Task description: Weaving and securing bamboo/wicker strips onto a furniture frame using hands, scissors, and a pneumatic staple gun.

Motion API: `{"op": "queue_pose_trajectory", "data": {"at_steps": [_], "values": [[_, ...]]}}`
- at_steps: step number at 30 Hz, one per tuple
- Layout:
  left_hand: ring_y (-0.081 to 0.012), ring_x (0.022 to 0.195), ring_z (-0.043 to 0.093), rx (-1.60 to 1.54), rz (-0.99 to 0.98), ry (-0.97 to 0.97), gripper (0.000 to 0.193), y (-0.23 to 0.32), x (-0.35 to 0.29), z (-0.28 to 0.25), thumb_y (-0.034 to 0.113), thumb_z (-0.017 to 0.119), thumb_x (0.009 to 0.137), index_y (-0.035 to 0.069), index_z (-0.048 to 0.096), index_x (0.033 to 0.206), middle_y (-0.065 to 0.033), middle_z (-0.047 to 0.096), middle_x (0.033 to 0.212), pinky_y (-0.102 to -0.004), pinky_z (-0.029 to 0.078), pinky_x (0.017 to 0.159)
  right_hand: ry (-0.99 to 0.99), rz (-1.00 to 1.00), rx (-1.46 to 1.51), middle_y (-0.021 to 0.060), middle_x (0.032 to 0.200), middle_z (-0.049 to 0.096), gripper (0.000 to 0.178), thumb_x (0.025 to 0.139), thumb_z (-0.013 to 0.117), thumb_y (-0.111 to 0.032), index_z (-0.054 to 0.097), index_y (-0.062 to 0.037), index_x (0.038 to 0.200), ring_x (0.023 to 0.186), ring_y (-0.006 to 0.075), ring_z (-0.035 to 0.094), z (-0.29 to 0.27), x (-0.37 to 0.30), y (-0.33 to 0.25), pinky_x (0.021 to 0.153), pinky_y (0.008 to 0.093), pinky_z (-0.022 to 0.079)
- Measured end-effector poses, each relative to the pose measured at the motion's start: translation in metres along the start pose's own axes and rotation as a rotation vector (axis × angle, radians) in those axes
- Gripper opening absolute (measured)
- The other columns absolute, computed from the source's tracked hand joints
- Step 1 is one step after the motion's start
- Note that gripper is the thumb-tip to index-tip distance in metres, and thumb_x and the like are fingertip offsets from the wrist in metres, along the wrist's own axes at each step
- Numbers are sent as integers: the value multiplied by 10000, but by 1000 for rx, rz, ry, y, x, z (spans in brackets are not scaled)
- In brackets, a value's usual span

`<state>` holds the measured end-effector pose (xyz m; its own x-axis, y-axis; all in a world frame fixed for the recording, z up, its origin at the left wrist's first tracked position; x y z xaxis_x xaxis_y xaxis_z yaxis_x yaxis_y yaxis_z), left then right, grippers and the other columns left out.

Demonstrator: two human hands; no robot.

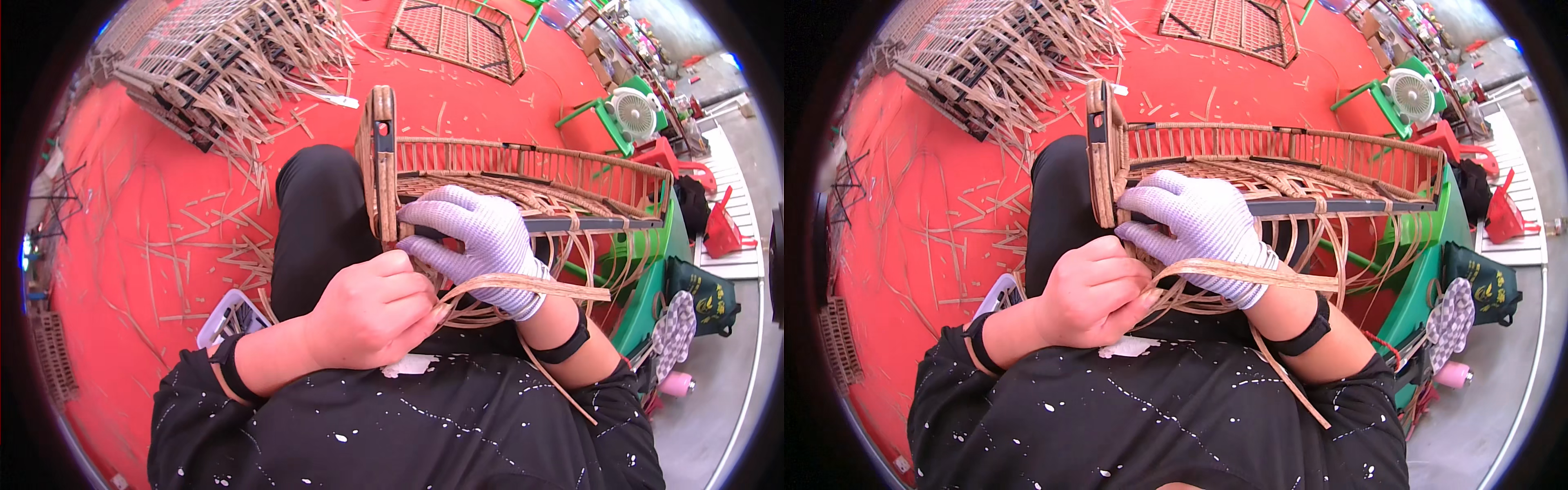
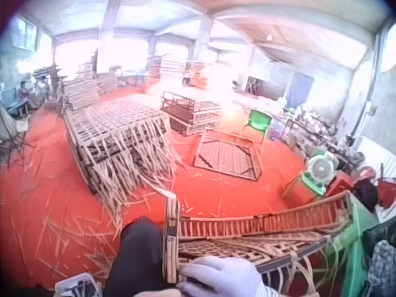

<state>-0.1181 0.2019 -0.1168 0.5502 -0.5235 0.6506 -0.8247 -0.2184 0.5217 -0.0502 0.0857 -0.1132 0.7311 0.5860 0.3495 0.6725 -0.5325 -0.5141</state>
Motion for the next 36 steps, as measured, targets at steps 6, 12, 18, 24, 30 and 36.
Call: {"op": "queue_pose_trajectory", "data": {"at_steps": [6, 12, 18, 24, 30, 36], "values": [[-216, 814, 634, 54, 8, -23, 232, 1, -2, 4, 98, 791, 797, 28, 706, 1001, -60, 708, 1005, -330, 542, 704, -18, -154, -29, 102, 1011, 710, 396, 804, 817, -315, 716, -105, 1125, 917, 319, 687, -19, 1, -5, 838, 419, 542], [-203, 869, 637, 111, 40, -116, 322, 3, -1, 10, 124, 794, 784, 39, 700, 1080, -54, 709, 1099, -321, 553, 724, -40, -119, -130, 93, 977, 723, 434, 832, 798, -290, 707, -103, 1213, 897, 309, 693, -33, -20, 16, 833, 423, 534], [-259, 878, 673, 128, 148, -214, 442, 6, 17, 21, 81, 794, 698, -27, 709, 1118, -121, 723, 1134, -354, 575, 769, -3, -160, -204, 104, 961, 731, 408, 842, 786, -264, 715, -95, 1207, 882, 311, 710, -23, -29, 25, 794, 423, 551], [-220, 716, 615, 132, 166, -10, 121, 0, 53, -7, 127, 734, 870, 68, 690, 966, -43, 697, 930, -355, 536, 640, 45, -204, -217, 54, 940, 723, 315, 885, 723, -335, 713, -155, 1144, 852, 278, 702, -25, -28, 21, 761, 415, 557], [-254, 1047, 650, 587, 6, -35, 137, -45, 83, -36, 202, 739, 890, 70, 775, 887, -19, 766, 965, -393, 440, 945, 66, -187, -257, 64, 946, 725, 314, 884, 742, -314, 704, -120, 1129, 843, 270, 700, -21, -30, 20, 809, 407, 545], [-318, 1449, 401, 688, -196, -217, 213, -70, 88, -31, 221, 720, 890, 67, 786, 759, -40, 613, 1400, -545, 231, 1224, 70, -147, -244, 53, 934, 722, 319, 881, 747, -327, 711, -119, 1121, 827, 263, 692, -23, -27, 18, 828, 400, 535]]}}
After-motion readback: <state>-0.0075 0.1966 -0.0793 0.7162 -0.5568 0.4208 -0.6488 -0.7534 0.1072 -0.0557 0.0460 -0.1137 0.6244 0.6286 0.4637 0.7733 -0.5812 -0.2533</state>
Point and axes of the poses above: each hand's wrist, its own x-axis towards the middle knuckle, its own z-axis out of the palm, y = z × x, the point moved 7 cm from there along x, towards the middle knuckle
